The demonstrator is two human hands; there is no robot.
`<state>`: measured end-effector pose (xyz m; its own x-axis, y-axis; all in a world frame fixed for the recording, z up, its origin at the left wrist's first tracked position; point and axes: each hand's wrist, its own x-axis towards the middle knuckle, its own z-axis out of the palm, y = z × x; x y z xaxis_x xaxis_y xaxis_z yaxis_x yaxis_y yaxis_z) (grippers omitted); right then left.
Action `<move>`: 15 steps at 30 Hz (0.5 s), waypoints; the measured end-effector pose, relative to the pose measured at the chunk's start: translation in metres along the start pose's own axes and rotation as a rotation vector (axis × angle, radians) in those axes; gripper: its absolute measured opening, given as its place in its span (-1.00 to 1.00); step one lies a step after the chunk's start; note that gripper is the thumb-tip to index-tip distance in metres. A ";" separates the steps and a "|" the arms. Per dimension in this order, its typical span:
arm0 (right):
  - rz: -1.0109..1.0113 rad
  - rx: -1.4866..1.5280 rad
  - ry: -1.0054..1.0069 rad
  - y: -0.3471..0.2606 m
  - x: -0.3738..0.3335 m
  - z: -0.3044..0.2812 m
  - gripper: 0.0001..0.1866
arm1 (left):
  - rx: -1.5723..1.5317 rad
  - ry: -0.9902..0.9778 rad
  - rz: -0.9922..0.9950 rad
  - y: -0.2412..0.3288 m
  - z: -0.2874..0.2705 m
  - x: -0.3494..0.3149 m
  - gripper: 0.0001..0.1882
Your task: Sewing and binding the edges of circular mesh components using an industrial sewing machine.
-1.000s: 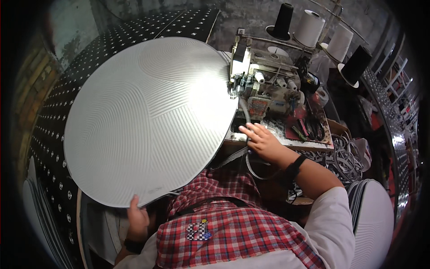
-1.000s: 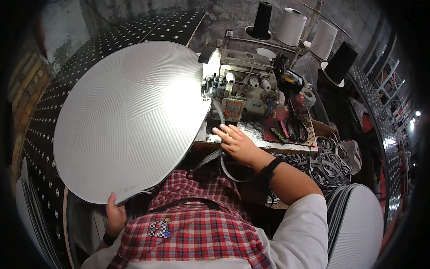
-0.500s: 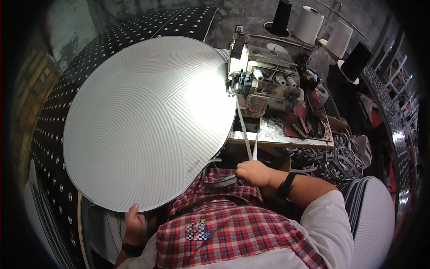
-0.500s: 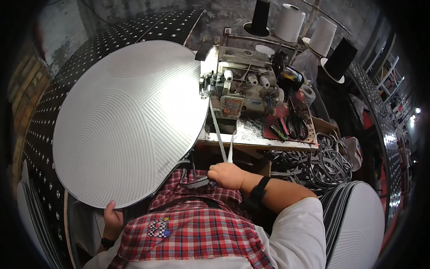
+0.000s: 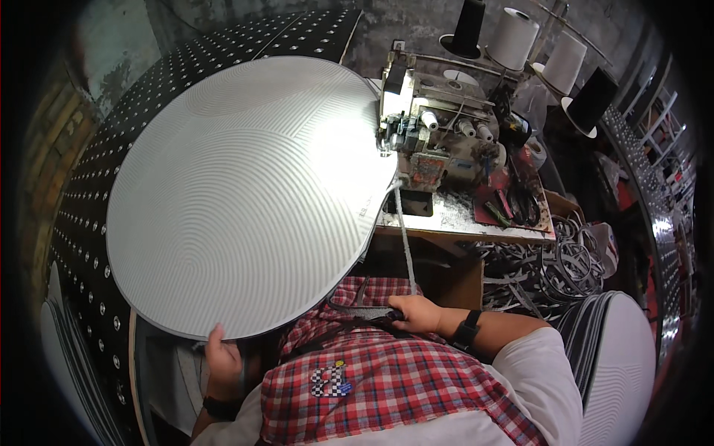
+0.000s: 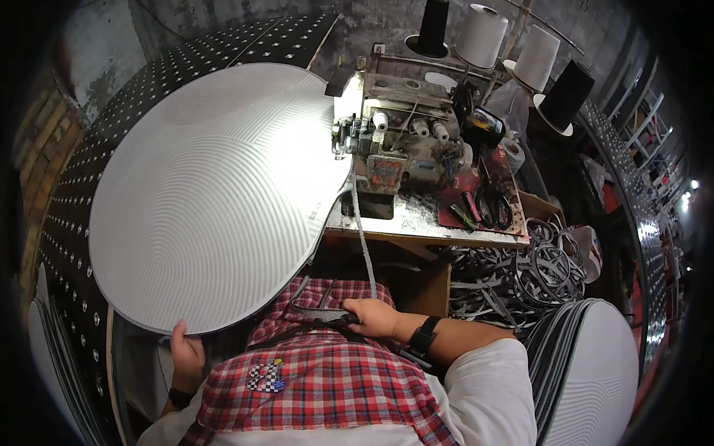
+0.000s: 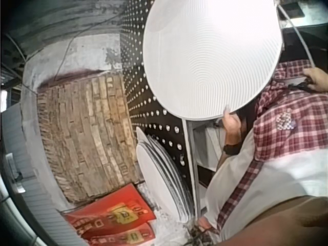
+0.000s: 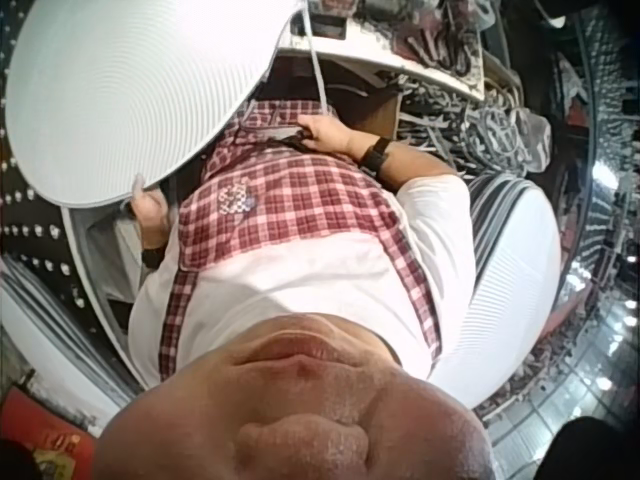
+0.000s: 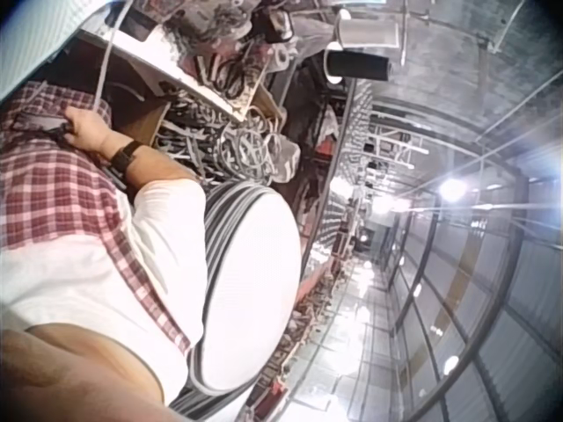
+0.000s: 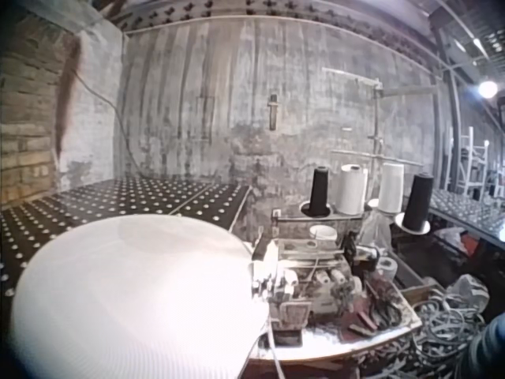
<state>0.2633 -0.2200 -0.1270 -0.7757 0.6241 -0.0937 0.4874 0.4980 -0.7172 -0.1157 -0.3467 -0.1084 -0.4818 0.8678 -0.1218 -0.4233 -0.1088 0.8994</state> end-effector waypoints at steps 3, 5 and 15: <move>0.045 -0.003 -0.019 -0.002 0.000 -0.003 -0.71 | -0.048 0.056 -0.009 -0.001 0.004 0.004 -0.62; 0.072 -0.005 -0.025 0.000 -0.001 -0.004 -0.69 | -0.318 0.088 0.014 0.016 0.011 0.007 -0.61; -0.119 -0.403 0.137 0.004 0.017 -0.045 -0.77 | -0.277 0.131 0.057 0.015 0.001 0.019 -0.57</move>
<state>0.2705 -0.1804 -0.1007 -0.7888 0.6087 0.0847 0.5364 0.7491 -0.3888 -0.1301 -0.3313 -0.0964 -0.5980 0.7885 -0.1438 -0.5772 -0.2993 0.7598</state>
